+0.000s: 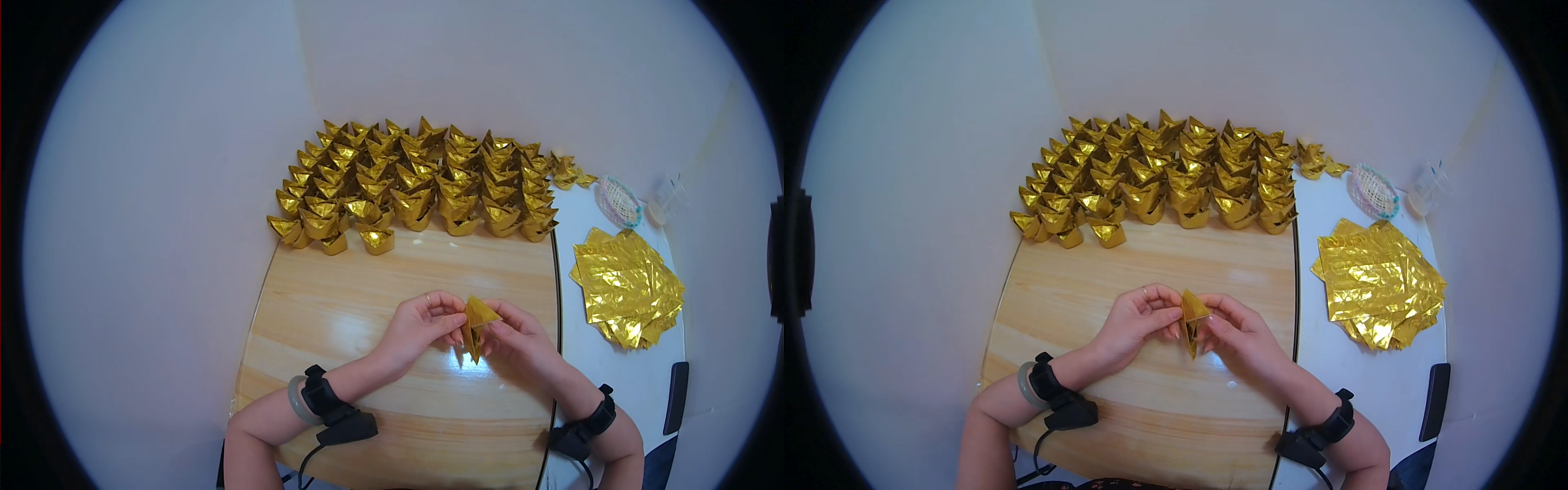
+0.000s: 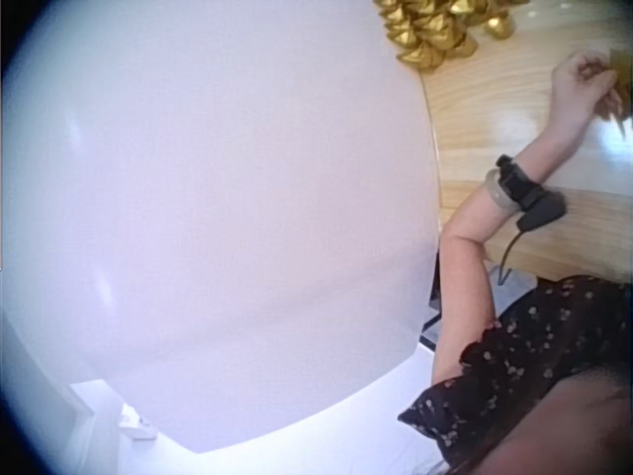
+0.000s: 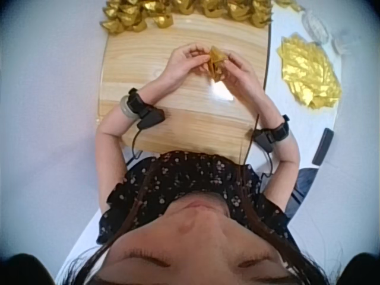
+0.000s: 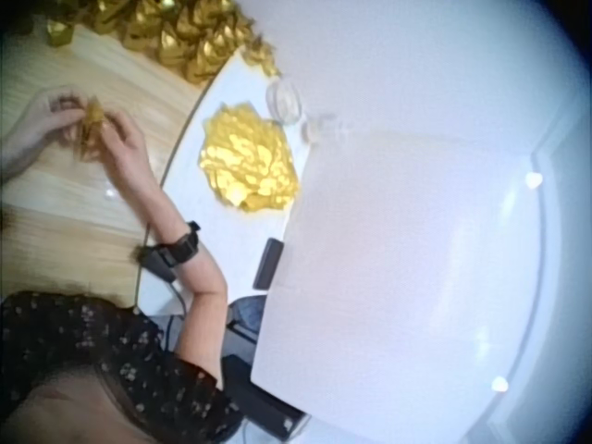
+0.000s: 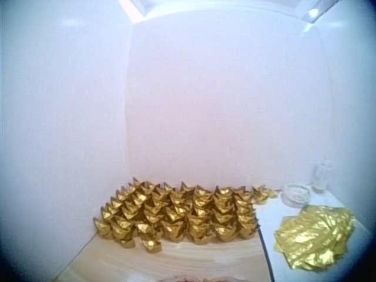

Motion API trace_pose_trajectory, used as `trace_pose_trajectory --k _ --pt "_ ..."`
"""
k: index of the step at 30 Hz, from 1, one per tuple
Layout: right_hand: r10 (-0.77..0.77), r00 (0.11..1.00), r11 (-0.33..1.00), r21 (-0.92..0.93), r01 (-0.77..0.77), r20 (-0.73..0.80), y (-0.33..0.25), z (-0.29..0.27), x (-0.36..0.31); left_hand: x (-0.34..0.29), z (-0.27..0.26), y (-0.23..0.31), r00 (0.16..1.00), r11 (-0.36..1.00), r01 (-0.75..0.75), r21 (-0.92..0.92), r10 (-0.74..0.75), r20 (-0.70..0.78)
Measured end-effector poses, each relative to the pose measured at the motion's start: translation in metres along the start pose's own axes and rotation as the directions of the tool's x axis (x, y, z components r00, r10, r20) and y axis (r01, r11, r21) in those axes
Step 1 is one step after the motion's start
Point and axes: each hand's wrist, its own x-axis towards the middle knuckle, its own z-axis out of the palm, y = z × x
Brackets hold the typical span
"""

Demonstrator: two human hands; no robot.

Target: Folding gold-colored paper into decorative ingot shapes.

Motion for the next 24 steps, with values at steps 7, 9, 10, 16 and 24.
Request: trace_pose_trajectory --k 7,9,10,16,24 --pt "0.109 0.994 0.96 0.259 -0.107 0.007 -0.004 0.005 0.0 -0.002 0.002 -0.004 0.992 0.981 0.093 -0.169 -0.076 0.105" --pt "0.126 0.986 0.94 0.304 -0.154 0.11 -0.002 -0.003 0.001 -0.002 0.003 -0.003 0.989 0.972 0.114 -0.204 -0.09 0.12" --pt "0.123 0.987 0.94 0.306 -0.151 0.107 -0.003 -0.002 0.001 -0.002 0.005 -0.002 0.986 0.962 0.132 -0.241 -0.102 0.132" --pt "0.147 0.988 0.94 0.305 -0.152 0.04 0.001 -0.007 0.001 0.0 -0.006 -0.006 0.987 0.913 0.126 -0.388 -0.078 0.138" --pt "0.098 0.995 0.959 0.271 -0.087 -0.025 -0.002 -0.002 0.0 -0.001 0.0 -0.006 0.973 0.91 0.178 -0.374 -0.108 0.203"
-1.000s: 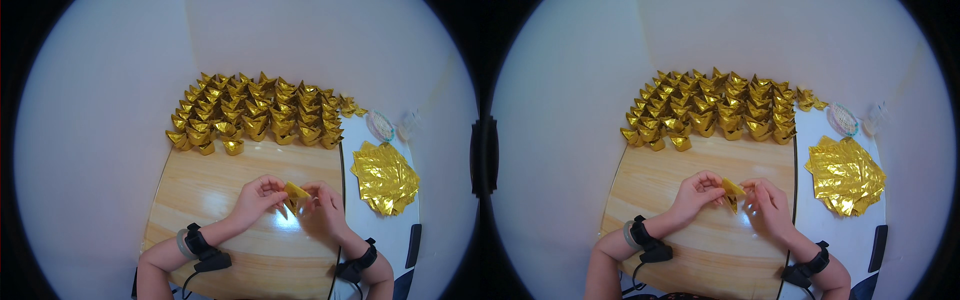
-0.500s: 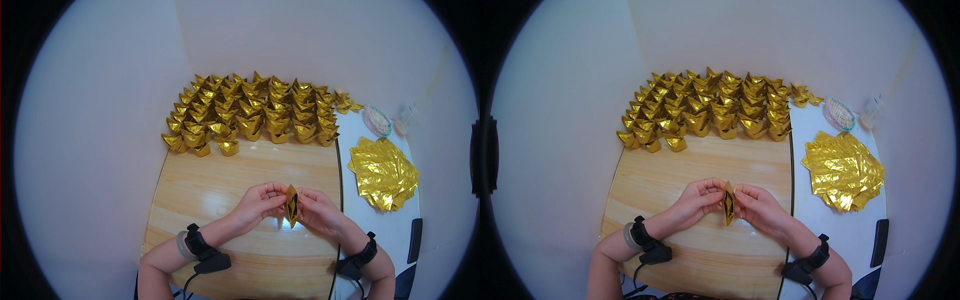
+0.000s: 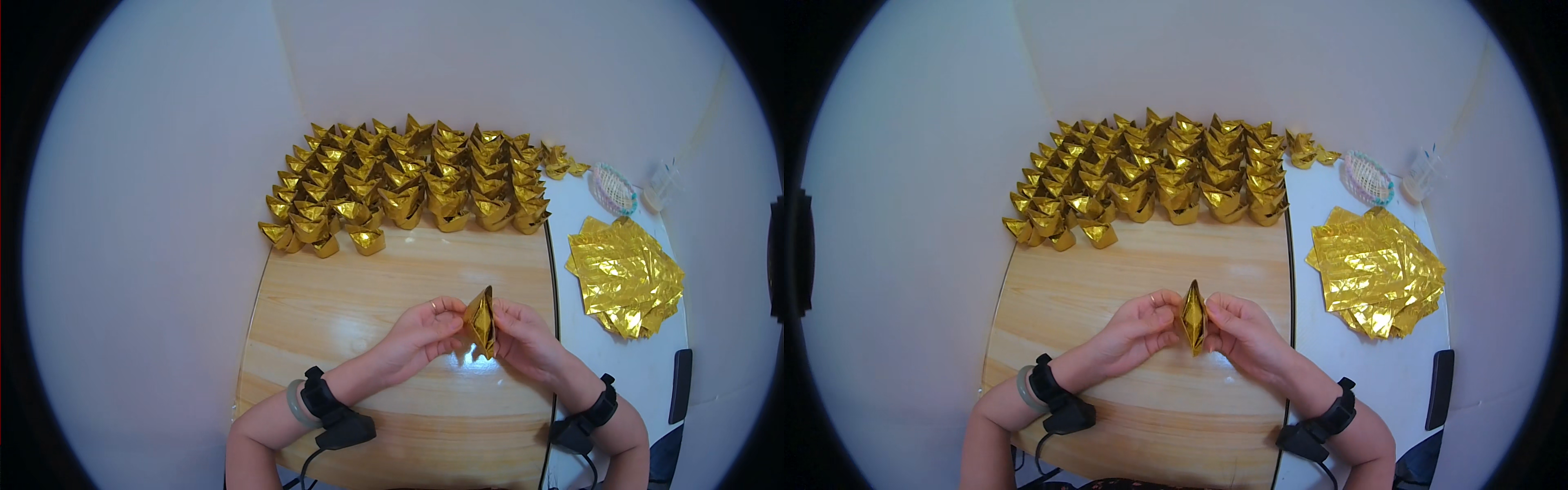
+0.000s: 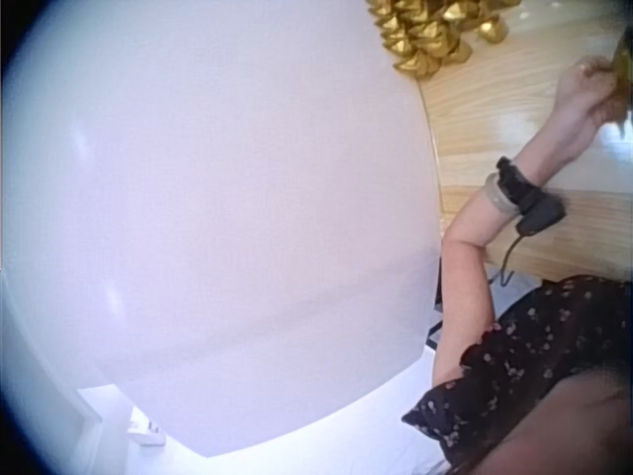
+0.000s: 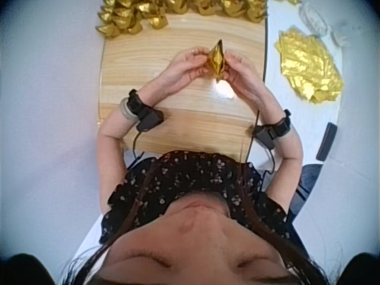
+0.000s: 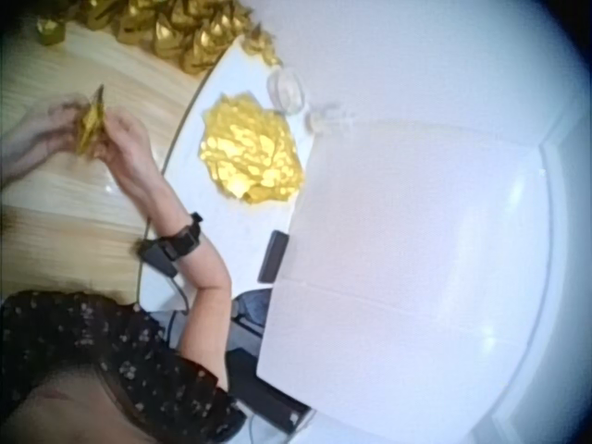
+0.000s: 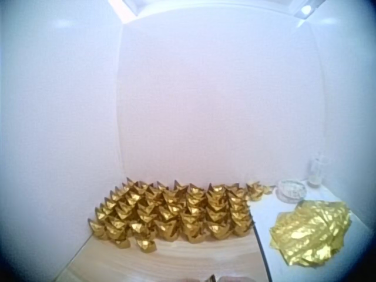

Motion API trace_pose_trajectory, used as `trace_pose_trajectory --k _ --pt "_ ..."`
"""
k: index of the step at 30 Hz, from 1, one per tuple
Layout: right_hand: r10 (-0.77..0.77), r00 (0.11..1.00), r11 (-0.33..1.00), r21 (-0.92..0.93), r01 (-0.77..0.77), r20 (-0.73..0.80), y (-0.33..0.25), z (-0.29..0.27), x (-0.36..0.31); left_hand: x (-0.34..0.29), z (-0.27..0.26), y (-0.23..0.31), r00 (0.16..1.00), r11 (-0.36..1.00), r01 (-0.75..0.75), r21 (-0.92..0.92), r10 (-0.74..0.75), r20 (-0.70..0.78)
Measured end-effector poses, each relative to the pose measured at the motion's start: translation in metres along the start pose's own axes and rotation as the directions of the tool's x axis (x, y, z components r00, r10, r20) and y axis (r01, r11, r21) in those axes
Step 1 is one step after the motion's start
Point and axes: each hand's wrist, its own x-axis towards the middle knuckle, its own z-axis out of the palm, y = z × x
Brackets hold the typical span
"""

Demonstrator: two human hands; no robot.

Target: Folding gold-colored paper into decorative ingot shapes.

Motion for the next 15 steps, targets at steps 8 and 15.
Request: trace_pose_trajectory --k 8,15 --pt "-0.01 1.0 0.996 0.084 0.008 0.019 -0.001 -0.004 0.0 -0.002 0.002 0.003 0.997 0.997 -0.071 -0.005 0.071 -0.021" --pt "-0.027 0.991 0.994 0.102 0.04 -0.13 -0.003 -0.002 0.001 -0.004 0.0 0.003 1.0 0.999 -0.02 0.035 0.02 0.003"
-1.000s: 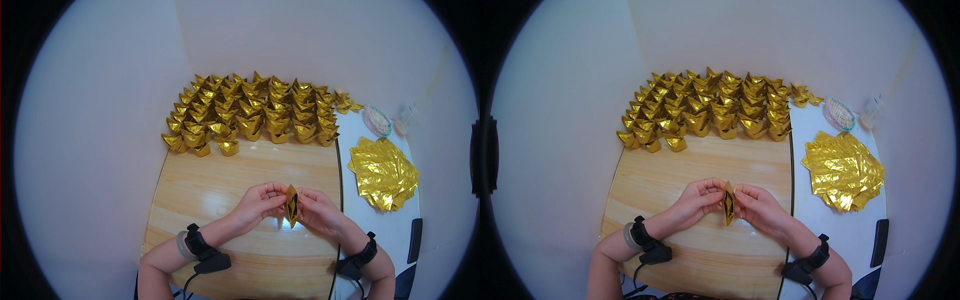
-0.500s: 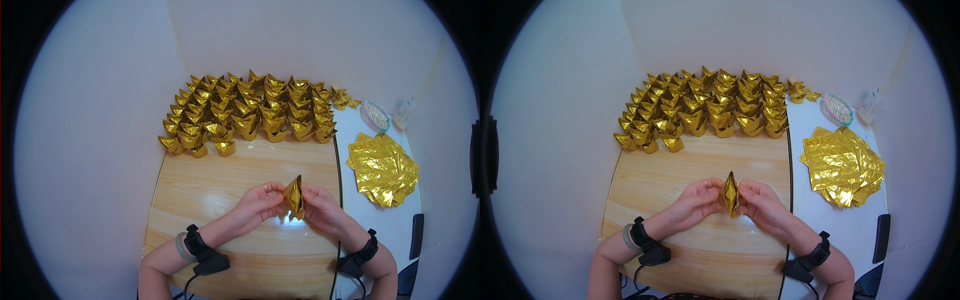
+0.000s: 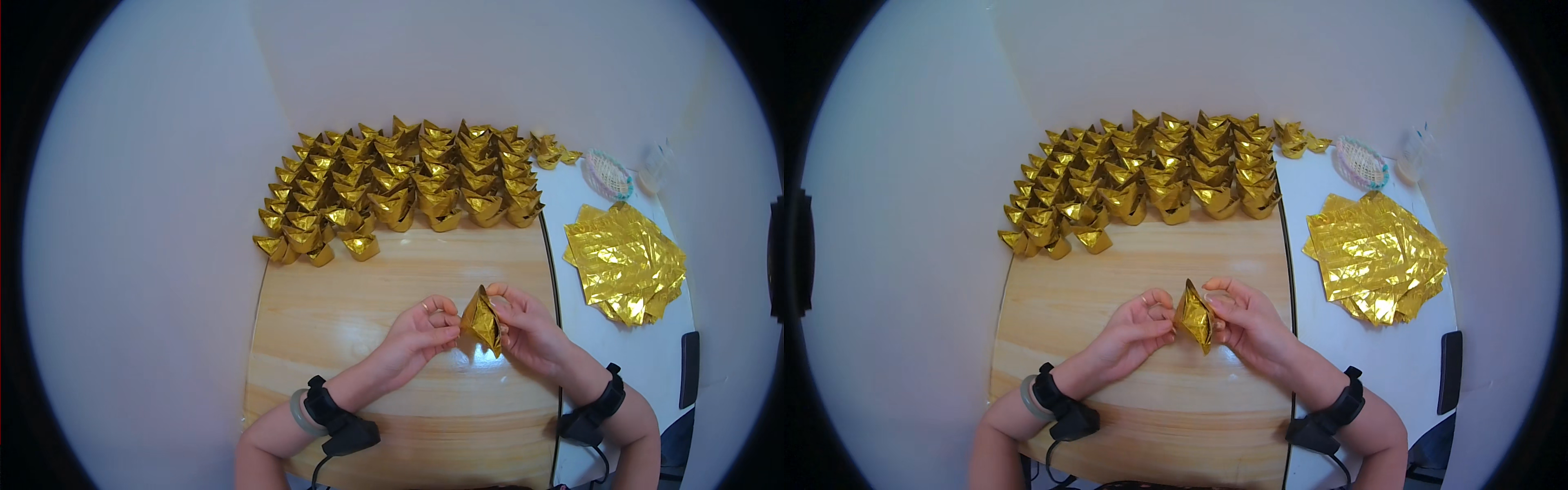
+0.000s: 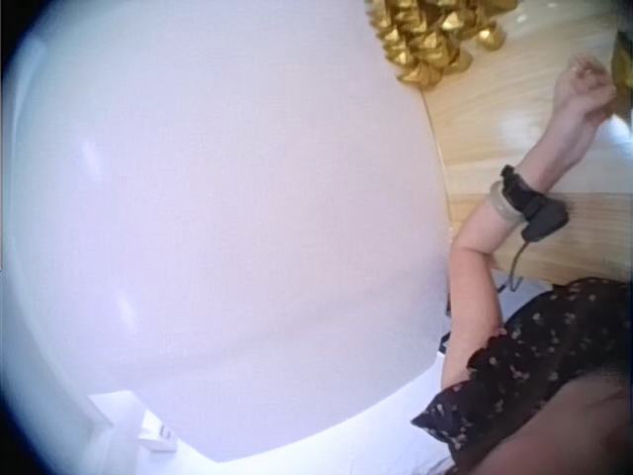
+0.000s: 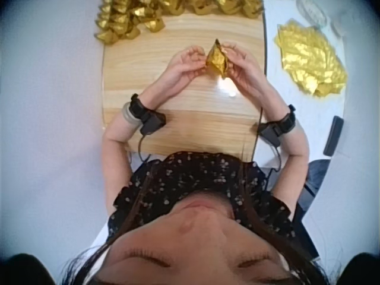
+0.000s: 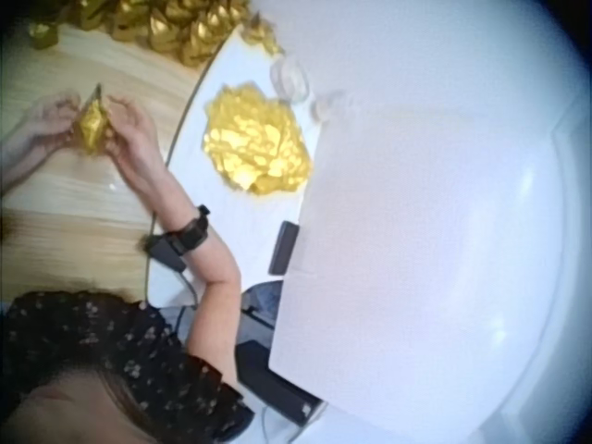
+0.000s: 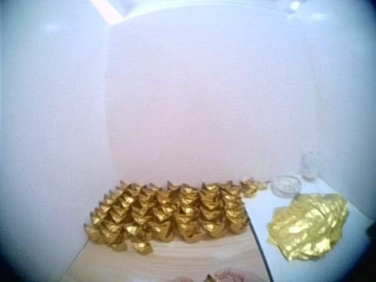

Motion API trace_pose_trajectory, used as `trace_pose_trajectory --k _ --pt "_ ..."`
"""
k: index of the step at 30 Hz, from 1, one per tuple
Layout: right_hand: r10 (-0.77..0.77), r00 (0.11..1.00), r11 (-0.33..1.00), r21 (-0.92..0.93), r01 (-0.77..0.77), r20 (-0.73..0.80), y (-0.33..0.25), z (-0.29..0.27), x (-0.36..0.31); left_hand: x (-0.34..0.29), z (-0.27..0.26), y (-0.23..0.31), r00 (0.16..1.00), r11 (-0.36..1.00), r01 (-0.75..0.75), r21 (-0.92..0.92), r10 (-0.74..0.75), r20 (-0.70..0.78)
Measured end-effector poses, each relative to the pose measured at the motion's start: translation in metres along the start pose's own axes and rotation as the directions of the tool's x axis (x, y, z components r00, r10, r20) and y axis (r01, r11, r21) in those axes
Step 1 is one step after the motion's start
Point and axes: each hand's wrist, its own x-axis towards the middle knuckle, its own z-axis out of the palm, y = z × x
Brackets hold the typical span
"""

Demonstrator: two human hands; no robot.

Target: Folding gold-colored paper into decorative ingot shapes.

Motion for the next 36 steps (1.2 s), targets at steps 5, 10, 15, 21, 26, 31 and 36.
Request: trace_pose_trajectory --k 5,10,15,21,26,31,36 --pt "0.079 0.994 0.982 -0.175 -0.066 0.07 -0.01 -0.001 -0.005 -0.003 0.018 0.001 0.994 0.904 -0.111 0.413 0.107 0.032" --pt "0.183 0.982 0.928 -0.338 -0.154 0.056 -0.017 -0.009 -0.005 -0.008 0.026 0.006 0.917 0.124 -0.314 0.941 0.297 0.266" --pt "0.109 0.989 0.941 -0.331 -0.07 0.103 -0.004 -0.015 0.001 -0.007 0.021 -0.005 0.952 0.615 -0.257 0.746 0.292 0.087" --pt "0.077 0.996 0.892 -0.448 -0.051 0.042 -0.005 -0.008 -0.002 -0.003 0.013 -0.006 0.993 0.922 -0.096 0.375 0.115 -0.027" --pt "0.087 0.996 0.923 -0.378 -0.073 0.022 -0.002 -0.001 -0.002 -0.002 0.013 -0.013 0.984 0.92 -0.143 0.366 0.173 -0.05" --pt "0.068 0.998 0.958 -0.279 -0.06 0.019 0.002 -0.005 -0.001 0.0 0.018 -0.011 0.97 0.913 -0.097 0.397 0.176 -0.169" --pt "0.064 0.997 0.947 -0.318 -0.048 0.041 0.004 -0.004 -0.001 0.0 0.015 -0.013 0.969 0.849 -0.103 0.518 0.203 -0.141"
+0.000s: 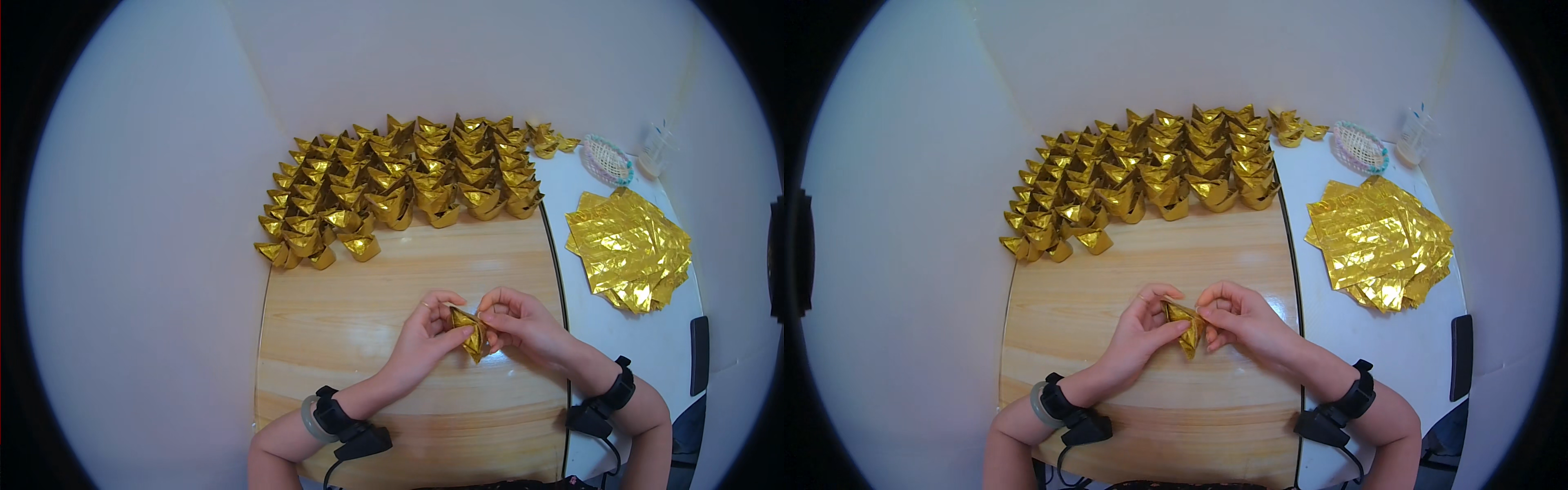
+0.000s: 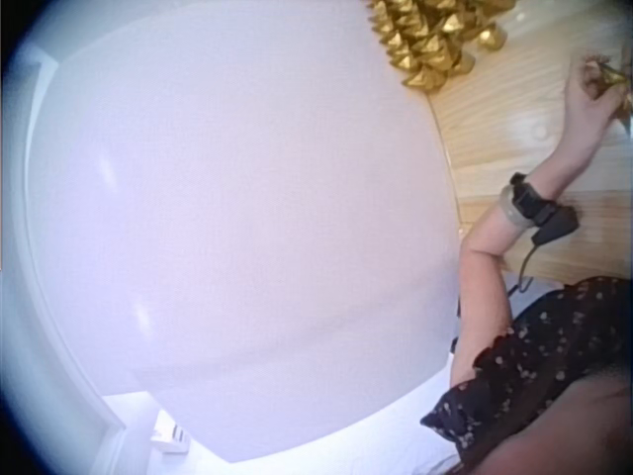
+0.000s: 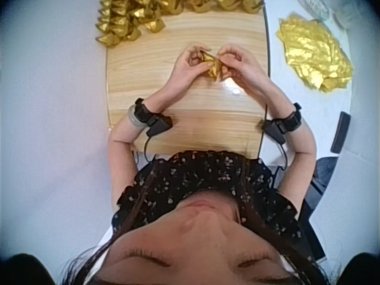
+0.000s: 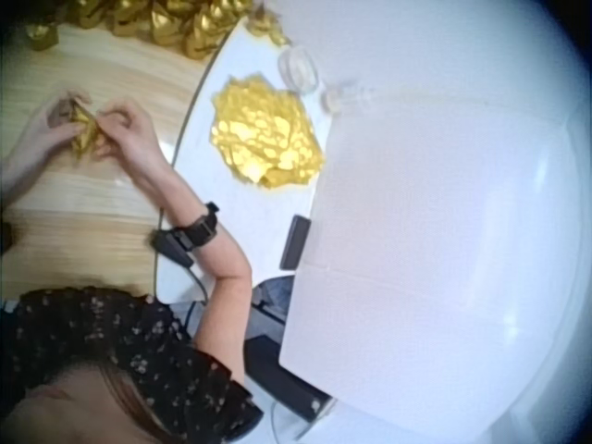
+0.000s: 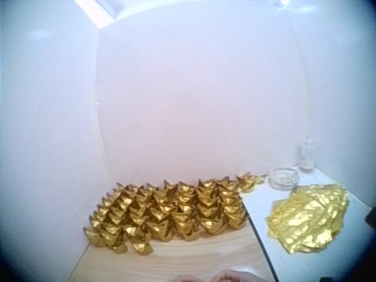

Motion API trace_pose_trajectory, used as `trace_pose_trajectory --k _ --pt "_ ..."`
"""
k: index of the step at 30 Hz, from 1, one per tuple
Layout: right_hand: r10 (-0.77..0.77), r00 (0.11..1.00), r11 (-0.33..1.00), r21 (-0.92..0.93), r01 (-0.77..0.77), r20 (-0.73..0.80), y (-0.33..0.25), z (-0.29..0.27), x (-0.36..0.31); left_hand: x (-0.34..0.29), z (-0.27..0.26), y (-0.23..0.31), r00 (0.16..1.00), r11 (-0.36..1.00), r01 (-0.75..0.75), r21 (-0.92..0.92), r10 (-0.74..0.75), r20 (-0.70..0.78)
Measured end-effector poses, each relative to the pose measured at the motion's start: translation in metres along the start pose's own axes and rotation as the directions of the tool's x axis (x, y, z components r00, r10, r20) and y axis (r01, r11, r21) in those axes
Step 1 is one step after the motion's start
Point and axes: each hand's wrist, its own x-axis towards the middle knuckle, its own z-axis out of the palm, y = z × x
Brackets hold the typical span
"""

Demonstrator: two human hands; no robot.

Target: Folding gold-colored paper into decorative ingot shapes.

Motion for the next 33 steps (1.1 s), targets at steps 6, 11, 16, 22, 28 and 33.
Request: trace_pose_trajectory --k 6,11,16,22,28,33 --pt "0.015 1.0 1.0 -0.027 -0.014 0.026 0.0 0.0 0.001 0.0 0.003 0.002 0.999 0.999 0.046 -0.029 -0.046 -0.005" --pt "0.017 1.0 0.999 -0.041 -0.016 0.026 0.001 0.0 0.001 0.0 0.001 -0.003 0.999 0.998 0.047 0.039 -0.047 -0.011" --pt "-0.011 1.0 1.0 -0.011 0.011 0.0 0.003 -0.002 0.002 0.0 0.005 -0.006 0.987 0.966 -0.137 0.22 0.15 -0.048" --pt "-0.01 1.0 0.997 -0.073 0.009 -0.009 0.002 0.001 0.002 0.001 0.003 -0.004 0.994 0.962 -0.1 0.255 0.105 -0.005" --pt "-0.007 1.0 0.999 -0.043 0.006 -0.022 0.003 0.002 0.002 0.001 -0.001 -0.01 0.984 0.957 -0.178 0.231 0.175 0.034" --pt "-0.001 0.999 0.994 -0.108 -0.003 -0.036 0.002 0.004 0.001 0.0 0.003 -0.009 0.987 0.949 -0.148 0.276 0.16 -0.021"
